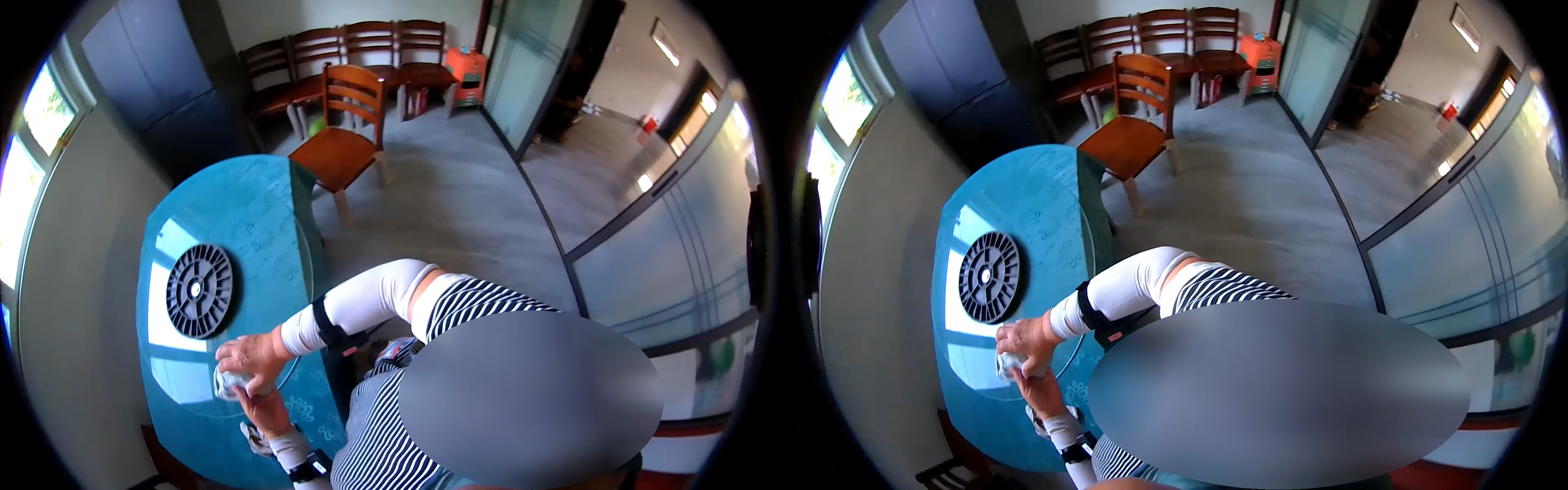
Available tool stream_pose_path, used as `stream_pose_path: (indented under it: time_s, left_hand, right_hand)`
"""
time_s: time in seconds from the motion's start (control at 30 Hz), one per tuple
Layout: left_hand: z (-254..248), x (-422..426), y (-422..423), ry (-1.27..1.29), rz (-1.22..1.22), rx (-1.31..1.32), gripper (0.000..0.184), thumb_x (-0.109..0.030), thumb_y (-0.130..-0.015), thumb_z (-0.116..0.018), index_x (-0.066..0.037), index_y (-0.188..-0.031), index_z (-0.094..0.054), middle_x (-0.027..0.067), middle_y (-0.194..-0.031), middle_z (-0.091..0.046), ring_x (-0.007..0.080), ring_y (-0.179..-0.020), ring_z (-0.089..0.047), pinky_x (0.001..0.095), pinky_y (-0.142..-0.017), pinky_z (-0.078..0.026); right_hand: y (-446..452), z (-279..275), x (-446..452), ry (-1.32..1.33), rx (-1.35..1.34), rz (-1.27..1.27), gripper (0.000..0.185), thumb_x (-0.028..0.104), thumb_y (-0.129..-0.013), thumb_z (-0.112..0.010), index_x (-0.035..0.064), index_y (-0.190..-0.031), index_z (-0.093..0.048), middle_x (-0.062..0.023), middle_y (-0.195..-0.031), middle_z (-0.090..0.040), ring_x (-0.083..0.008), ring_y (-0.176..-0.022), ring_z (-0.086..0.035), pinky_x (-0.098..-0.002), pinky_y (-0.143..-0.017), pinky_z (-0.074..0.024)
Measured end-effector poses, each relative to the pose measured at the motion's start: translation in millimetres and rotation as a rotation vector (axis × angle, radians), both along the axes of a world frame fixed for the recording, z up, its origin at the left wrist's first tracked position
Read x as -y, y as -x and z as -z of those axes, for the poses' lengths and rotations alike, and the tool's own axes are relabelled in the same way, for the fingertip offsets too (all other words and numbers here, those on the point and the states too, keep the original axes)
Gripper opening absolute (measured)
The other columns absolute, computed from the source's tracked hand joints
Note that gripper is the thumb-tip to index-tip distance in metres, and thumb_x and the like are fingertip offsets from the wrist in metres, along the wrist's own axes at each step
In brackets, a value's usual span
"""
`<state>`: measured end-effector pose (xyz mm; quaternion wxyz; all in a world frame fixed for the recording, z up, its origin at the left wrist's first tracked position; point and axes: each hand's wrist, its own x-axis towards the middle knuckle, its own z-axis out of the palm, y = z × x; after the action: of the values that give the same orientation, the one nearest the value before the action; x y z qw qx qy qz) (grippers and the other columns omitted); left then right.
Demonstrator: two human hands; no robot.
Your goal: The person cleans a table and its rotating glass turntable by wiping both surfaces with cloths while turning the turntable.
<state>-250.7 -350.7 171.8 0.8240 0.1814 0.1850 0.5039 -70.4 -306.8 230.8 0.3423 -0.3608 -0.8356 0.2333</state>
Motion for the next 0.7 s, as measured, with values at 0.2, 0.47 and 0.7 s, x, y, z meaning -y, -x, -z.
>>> stream_pose_path:
  time_s: [0.2,0.47,0.7]
  left_hand:
    - [-21,5,-17,-0.106,-0.050,-0.020,0.061,-0.041,-0.101,-0.051,-0.003,-0.147,-0.037,0.0155,-0.148,-0.044,0.0290,-0.137,-0.042,0.0447,-0.118,-0.026]
    - [-17,0,-35,-0.219,0.136,0.055,0.057,-0.037,-0.101,-0.048,-0.008,-0.149,-0.036,0.0119,-0.150,-0.042,0.0285,-0.139,-0.039,0.0484,-0.117,-0.026]
    - [-22,-18,-40,0.025,0.045,-0.101,0.066,-0.049,-0.096,-0.058,-0.008,-0.145,-0.040,0.0127,-0.140,-0.054,0.0297,-0.126,-0.054,0.0442,-0.102,-0.048]
  right_hand:
    - [-20,-5,4,0.216,0.071,0.122,0.054,0.035,-0.063,-0.085,0.0023,-0.101,-0.064,-0.0179,-0.105,-0.065,-0.0343,-0.101,-0.063,-0.0431,-0.083,-0.0514]
    - [-50,-2,-10,0.433,-0.176,0.163,0.041,0.022,-0.061,-0.082,0.0027,-0.091,-0.064,-0.0118,-0.088,-0.069,-0.0226,-0.082,-0.066,-0.0369,-0.065,-0.0525]
    - [-51,-12,-9,0.664,-0.446,0.176,0.046,0.015,-0.068,-0.080,-0.0008,-0.107,-0.060,-0.0121,-0.094,-0.068,-0.0229,-0.082,-0.066,-0.0353,-0.072,-0.0559]
